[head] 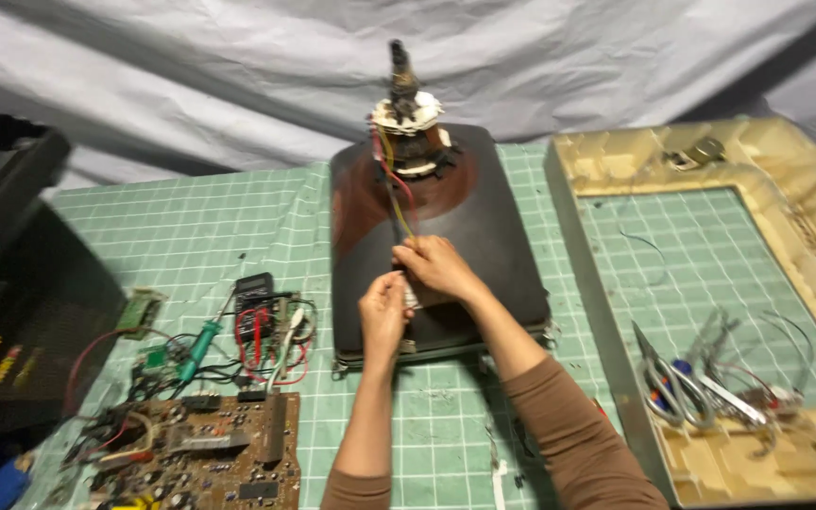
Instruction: The person works on a disassembled CRT television, manipulating wires and components on a circuit board. They use pliers to cut a wire and handle various electronic parts, including a CRT tube and a plastic casing, on a green grid-patterned work surface.
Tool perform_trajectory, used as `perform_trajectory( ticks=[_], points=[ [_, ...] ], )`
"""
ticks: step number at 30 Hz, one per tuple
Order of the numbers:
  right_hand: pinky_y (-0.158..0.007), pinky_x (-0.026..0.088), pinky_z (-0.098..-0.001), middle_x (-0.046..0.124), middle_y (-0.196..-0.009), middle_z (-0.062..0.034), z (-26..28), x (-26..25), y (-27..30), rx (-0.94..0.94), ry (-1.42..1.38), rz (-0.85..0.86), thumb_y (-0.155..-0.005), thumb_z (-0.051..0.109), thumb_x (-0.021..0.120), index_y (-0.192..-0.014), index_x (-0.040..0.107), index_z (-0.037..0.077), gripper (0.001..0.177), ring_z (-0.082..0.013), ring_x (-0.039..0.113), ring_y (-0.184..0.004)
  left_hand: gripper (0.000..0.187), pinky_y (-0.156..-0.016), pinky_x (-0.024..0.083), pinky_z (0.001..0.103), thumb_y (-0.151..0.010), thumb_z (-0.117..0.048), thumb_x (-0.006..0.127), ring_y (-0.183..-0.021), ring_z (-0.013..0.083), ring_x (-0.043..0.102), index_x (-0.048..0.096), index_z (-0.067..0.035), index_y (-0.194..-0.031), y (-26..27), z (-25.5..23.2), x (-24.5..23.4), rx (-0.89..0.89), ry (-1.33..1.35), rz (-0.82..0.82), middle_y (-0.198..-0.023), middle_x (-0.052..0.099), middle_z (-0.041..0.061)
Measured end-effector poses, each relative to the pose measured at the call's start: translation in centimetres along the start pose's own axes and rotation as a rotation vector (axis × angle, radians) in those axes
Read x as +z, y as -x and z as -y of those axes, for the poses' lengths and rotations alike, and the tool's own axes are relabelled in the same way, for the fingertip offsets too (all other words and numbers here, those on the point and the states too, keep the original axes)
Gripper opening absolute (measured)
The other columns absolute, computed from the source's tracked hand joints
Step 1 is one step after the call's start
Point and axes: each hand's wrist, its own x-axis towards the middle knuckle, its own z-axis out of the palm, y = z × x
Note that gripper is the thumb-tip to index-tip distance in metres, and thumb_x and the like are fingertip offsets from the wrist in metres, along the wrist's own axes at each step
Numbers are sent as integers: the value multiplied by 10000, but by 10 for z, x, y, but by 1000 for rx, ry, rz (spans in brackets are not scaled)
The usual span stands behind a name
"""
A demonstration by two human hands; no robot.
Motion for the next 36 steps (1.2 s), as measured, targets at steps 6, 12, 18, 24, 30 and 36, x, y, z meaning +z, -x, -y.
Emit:
perform_trajectory(
  ticks=[6,12,18,24,30,36],
  points=[
    [-777,561,-433,722,-788,-165,-17,9,44,-60,-211,-141,-1047,200,546,-944,699,79,221,-375,725,-830,122,-584,608,307,-978,-88,650,-648,201,705,717,-69,-1077,5,15,-40,49,-132,25,-893,710,155],
    [-712,559,-308,621,-530,52,-46,31,82,48,-408,-177,-1066,268,507,-993,709,228,218,-150,674,-603,82,-644,589,259,-1093,-122,638,-710,212,736,690,-59,-1091,11,6,-50,162,-176,72,-640,581,93],
    [-667,571,-419,739,-764,-113,-11,-7,178,58,-214,-292,-1031,221,574,-1000,727,154,171,-349,730,-760,120,-739,600,224,-1058,-73,642,-766,185,749,645,-38,-1173,37,0,-46,159,-65,50,-775,633,74],
    [-688,610,-312,806,-876,-16,-50,-21,349,174,222,-612,-966,125,662,-1005,789,172,142,-224,769,-804,313,-898,608,304,-1050,-36,631,-916,255,759,562,2,-1352,67,-7,-56,219,59,35,-807,656,133],
    [-615,510,-312,725,-793,-35,-44,-48,481,443,935,-949,-932,70,735,-1002,766,115,89,-196,643,-681,447,-941,572,260,-1081,-158,602,-1073,178,665,399,-37,-1460,90,-27,-60,221,106,24,-1124,637,118],
    [-951,498,-437,603,-1295,-201,-44,-41,485,506,1009,-925,-922,101,709,-1365,618,58,455,-321,566,-1124,506,-1111,453,406,-1100,-36,447,-1247,294,471,179,-23,-1528,117,-9,-74,453,-91,24,-1421,405,208]
  ],
)
